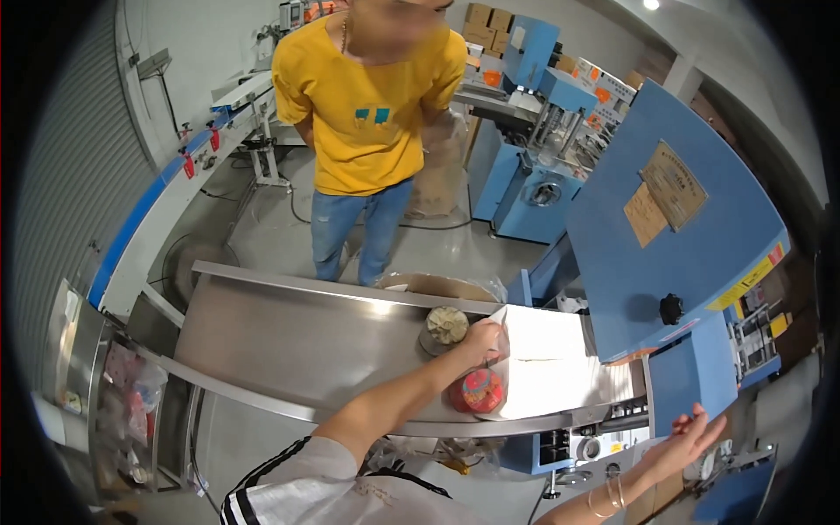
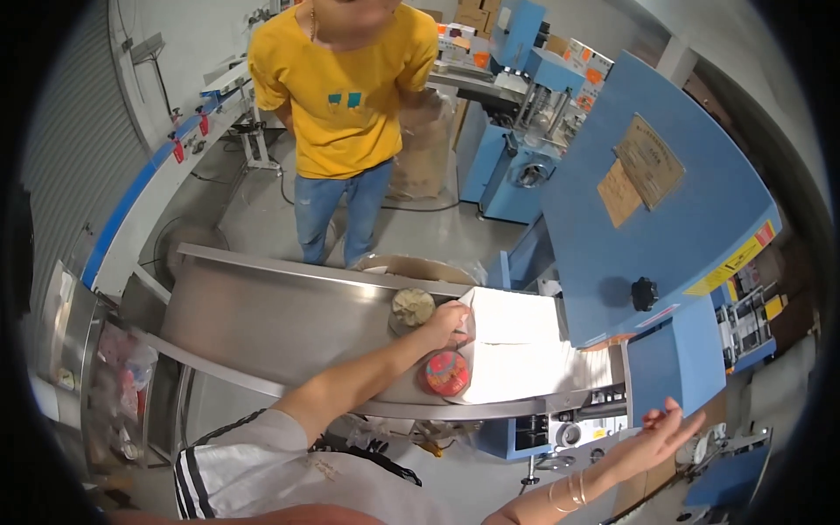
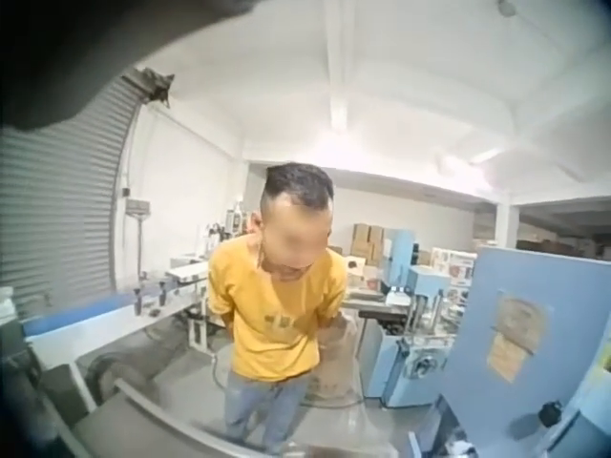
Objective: Monitoring and making small adjustments to an industrial paper processing machine.
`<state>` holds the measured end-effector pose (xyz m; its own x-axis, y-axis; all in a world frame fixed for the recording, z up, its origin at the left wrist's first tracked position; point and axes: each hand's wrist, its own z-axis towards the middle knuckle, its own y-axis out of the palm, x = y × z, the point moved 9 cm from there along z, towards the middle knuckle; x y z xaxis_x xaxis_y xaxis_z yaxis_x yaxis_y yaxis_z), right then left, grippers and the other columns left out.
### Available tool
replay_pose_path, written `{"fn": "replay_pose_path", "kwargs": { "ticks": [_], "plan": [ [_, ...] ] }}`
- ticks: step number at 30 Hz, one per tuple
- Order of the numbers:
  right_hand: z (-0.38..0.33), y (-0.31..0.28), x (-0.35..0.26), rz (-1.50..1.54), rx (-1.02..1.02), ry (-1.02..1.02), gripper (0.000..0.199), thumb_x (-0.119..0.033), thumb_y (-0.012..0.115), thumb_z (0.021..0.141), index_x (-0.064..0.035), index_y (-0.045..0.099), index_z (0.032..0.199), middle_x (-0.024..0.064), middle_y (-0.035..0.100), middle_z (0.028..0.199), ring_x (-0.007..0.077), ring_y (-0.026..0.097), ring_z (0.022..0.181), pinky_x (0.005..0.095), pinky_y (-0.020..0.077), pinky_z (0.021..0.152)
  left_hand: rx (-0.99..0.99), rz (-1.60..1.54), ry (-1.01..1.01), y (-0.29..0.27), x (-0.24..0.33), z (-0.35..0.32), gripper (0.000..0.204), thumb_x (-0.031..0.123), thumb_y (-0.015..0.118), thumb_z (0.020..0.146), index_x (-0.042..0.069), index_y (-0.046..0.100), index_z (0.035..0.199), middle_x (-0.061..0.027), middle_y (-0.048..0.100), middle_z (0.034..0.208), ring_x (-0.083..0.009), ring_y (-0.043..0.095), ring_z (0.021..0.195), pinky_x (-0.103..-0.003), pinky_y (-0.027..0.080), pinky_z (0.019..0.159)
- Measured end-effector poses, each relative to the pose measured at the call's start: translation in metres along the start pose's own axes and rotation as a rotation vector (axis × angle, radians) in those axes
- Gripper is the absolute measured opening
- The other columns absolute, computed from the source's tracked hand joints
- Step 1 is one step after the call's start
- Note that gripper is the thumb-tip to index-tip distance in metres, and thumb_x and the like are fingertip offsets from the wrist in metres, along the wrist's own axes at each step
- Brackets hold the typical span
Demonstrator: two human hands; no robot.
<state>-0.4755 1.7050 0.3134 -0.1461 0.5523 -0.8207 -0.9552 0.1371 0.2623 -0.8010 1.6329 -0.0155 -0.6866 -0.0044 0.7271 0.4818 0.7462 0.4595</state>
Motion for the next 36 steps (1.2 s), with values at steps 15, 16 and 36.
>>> {"fn": "replay_pose_path", "kwargs": {
  "ticks": [15,16,36],
  "plan": [
    [-0.182,0.152,0.073,-0.383,-1.152,-0.395,0.02,-0.006,0.051,0.074,0.002,0.055,0.093,0.0159,0.057,0.079,0.0216,0.057,0.064,0.0277,0.0448,0.057,0.039,0.291,0.302,-0.01,0.008,0.008,0.021,0.024,0.045,0.078,0.008,0.054,0.089,-0.0012,0.051,0.073,-0.0116,0.047,0.065,-0.028,0.041,0.053],
    [-0.185,0.154,0.074,-0.42,-1.177,-0.411,0.019,-0.006,0.052,0.073,0.0021,0.055,0.091,0.0167,0.057,0.08,0.0236,0.057,0.064,0.0284,0.0451,0.057,0.005,0.254,0.271,-0.007,0.007,0.004,0.021,0.023,0.045,0.079,0.008,0.055,0.089,-0.0009,0.052,0.07,-0.0101,0.048,0.062,-0.027,0.041,0.053],
    [-0.219,0.152,0.091,-0.429,-1.3,-0.141,0.022,0.003,0.051,0.07,-0.0024,0.056,0.091,0.0127,0.056,0.075,0.0254,0.054,0.066,0.029,0.0428,0.061,0.021,0.423,0.594,-0.012,0.037,-0.007,0.024,0.019,0.045,0.078,0.0,0.046,0.093,-0.0133,0.056,0.078,-0.0215,0.054,0.07,-0.03,0.042,0.062]
  ]
}}
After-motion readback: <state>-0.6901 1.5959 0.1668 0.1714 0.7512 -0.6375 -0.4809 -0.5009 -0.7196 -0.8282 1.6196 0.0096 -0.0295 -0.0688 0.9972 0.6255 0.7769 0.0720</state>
